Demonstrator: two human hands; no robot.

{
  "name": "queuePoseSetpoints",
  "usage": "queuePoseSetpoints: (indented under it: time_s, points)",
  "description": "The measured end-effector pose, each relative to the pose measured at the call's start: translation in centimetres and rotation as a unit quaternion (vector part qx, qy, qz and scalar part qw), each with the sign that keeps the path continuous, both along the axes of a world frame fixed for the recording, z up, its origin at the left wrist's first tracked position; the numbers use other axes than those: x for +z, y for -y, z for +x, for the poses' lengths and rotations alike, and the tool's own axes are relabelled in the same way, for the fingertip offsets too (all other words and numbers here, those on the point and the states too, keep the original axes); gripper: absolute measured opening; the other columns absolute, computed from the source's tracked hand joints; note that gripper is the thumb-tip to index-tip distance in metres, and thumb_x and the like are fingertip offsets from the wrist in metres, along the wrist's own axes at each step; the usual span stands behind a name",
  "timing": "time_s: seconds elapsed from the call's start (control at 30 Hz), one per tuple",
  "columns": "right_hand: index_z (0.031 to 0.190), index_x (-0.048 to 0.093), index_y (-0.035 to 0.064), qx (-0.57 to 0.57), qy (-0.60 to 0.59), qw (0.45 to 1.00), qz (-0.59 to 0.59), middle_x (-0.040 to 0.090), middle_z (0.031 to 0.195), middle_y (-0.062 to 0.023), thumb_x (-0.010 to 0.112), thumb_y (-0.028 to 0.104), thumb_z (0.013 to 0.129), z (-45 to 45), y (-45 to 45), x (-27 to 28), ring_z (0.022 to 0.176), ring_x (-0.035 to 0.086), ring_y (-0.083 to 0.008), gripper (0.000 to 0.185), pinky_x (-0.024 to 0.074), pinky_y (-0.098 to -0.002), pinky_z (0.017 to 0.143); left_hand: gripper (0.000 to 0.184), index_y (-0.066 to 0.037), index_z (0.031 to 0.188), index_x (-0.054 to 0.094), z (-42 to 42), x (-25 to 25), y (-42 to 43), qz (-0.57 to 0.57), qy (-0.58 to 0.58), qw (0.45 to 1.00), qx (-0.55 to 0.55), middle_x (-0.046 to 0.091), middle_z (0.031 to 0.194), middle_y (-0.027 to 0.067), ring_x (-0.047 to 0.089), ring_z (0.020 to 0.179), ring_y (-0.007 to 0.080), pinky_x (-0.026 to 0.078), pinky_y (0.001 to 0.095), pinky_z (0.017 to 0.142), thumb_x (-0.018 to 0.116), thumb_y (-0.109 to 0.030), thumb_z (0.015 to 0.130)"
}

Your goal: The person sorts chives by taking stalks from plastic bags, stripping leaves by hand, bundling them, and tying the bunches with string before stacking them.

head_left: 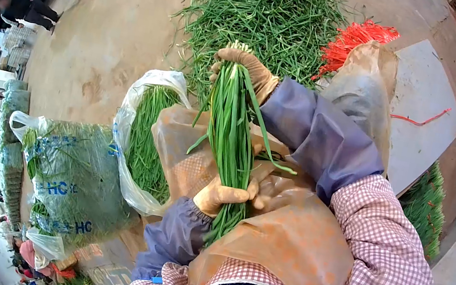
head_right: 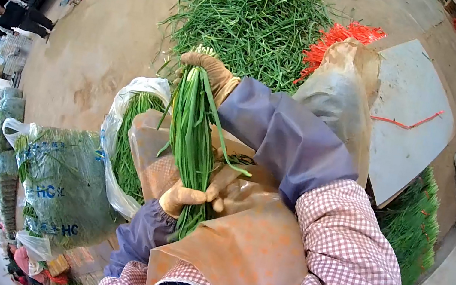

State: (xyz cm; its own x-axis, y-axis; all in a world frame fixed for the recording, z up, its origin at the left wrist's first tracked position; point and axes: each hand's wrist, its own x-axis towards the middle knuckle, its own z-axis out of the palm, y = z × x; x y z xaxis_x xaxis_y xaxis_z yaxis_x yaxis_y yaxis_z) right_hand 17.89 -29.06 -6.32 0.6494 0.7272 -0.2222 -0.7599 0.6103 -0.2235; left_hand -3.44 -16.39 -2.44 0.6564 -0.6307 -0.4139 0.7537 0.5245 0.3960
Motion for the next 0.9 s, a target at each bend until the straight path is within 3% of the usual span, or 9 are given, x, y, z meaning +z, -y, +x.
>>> queuePoseSetpoints:
  time_s: [0.17,0.33,0.5,0.53,0.63,0.67,0.73,0.8,0.9]
  points:
    - [0.106,0.064,0.0048,-0.106,0.08,0.991,0.007,0.071,0.089,-0.0116,0.072,0.033,0.085,-0.2,1.0,0.4,0.077,0.07,-0.0235,0.036,0.0599,-0.0418,0.071,0.044,-0.008,0.12,0.049,2.6,3.4,-3.6,0.283,-0.006,0.958,-0.04,0.053,0.081,0.0043,0.049,0.057,0.0131,0.046,0.0291,0.056,0.065,-0.001,0.08]
    - [0.152,0.016,0.0088,-0.081,0.003,0.986,-0.147,0.035,0.148,-0.0214,0.056,0.076,0.077,1.6,1.9,-7.2,0.128,0.046,-0.0342,0.109,0.033,-0.0527,0.108,0.031,-0.005,0.11,0.047,8.8,4.5,-7.5,0.509,0.156,0.845,0.051,0.045,0.061,-0.0005,0.035,0.04,0.0094,0.029,0.0268,0.038,0.062,-0.003,0.084]
    - [0.151,0.02,0.0072,-0.153,0.007,0.938,-0.311,0.04,0.142,-0.0233,0.055,0.066,0.085,-2.2,-0.4,-6.6,0.116,0.052,-0.0362,0.095,0.0344,-0.0497,0.107,0.026,-0.004,0.105,0.049,13.9,5.4,-12.5,0.469,0.136,0.857,0.167,0.044,0.057,-0.0003,0.037,0.04,0.0095,0.027,0.0251,0.037,0.065,-0.005,0.084]
    - [0.15,0.021,0.006,-0.021,0.004,0.988,-0.155,0.045,0.138,-0.0219,0.058,0.059,0.086,-2.0,-2.0,-7.0,0.115,0.053,-0.0331,0.091,0.0374,-0.0453,0.105,0.027,-0.002,0.106,0.049,13.9,4.9,-10.3,0.572,0.219,0.767,0.192,0.046,0.06,-0.0009,0.038,0.042,0.009,0.027,0.025,0.037,0.063,-0.008,0.084]
    - [0.137,0.039,0.0062,0.154,0.181,0.971,-0.018,0.062,0.113,-0.0132,0.066,0.029,0.09,-5.2,-5.6,-0.9,0.097,0.061,-0.0236,0.059,0.0503,-0.0329,0.081,0.029,-0.003,0.108,0.05,14.0,5.7,-11.4,0.517,0.193,0.813,0.185,0.048,0.063,-0.0008,0.04,0.043,0.0099,0.032,0.0235,0.039,0.064,-0.005,0.083]
    - [0.137,0.039,0.0063,0.097,0.115,0.987,0.05,0.062,0.111,-0.0123,0.069,0.022,0.089,-7.3,-6.3,0.0,0.102,0.06,-0.0243,0.059,0.0502,-0.0344,0.085,0.029,-0.002,0.108,0.051,13.6,6.7,-11.3,0.409,0.208,0.862,0.215,0.051,0.065,0.0007,0.044,0.044,0.0115,0.035,0.0235,0.039,0.064,-0.005,0.083]
    - [0.137,0.041,0.0076,0.06,0.172,0.962,0.205,0.061,0.117,-0.0123,0.069,0.03,0.089,-6.6,-8.0,0.2,0.109,0.059,-0.0241,0.06,0.0493,-0.0379,0.093,0.032,-0.001,0.112,0.051,12.7,6.1,-9.4,0.592,0.263,0.751,0.128,0.057,0.075,0.0035,0.052,0.054,0.0119,0.042,0.0261,0.045,0.064,-0.007,0.083]
    - [0.134,0.047,0.0086,0.043,0.119,0.959,0.253,0.062,0.119,-0.0109,0.069,0.032,0.088,-6.1,-7.5,2.4,0.111,0.059,-0.023,0.056,0.048,-0.0387,0.096,0.057,0.0,0.133,0.043,10.1,5.7,-9.5,0.591,0.291,0.747,0.086,0.062,0.105,0.0083,0.059,0.084,0.0136,0.051,0.0281,0.07,0.067,-0.006,0.082]
    - [0.118,0.062,0.0081,-0.051,0.028,0.958,0.281,0.068,0.111,-0.0091,0.072,0.036,0.085,-5.5,-8.9,3.0,0.101,0.065,-0.024,0.044,0.0508,-0.0427,0.092,0.065,0.001,0.137,0.04,5.7,3.5,-11.6,0.631,0.278,0.719,0.086,0.061,0.115,0.011,0.059,0.097,0.0179,0.049,0.0294,0.084,0.069,-0.006,0.08]
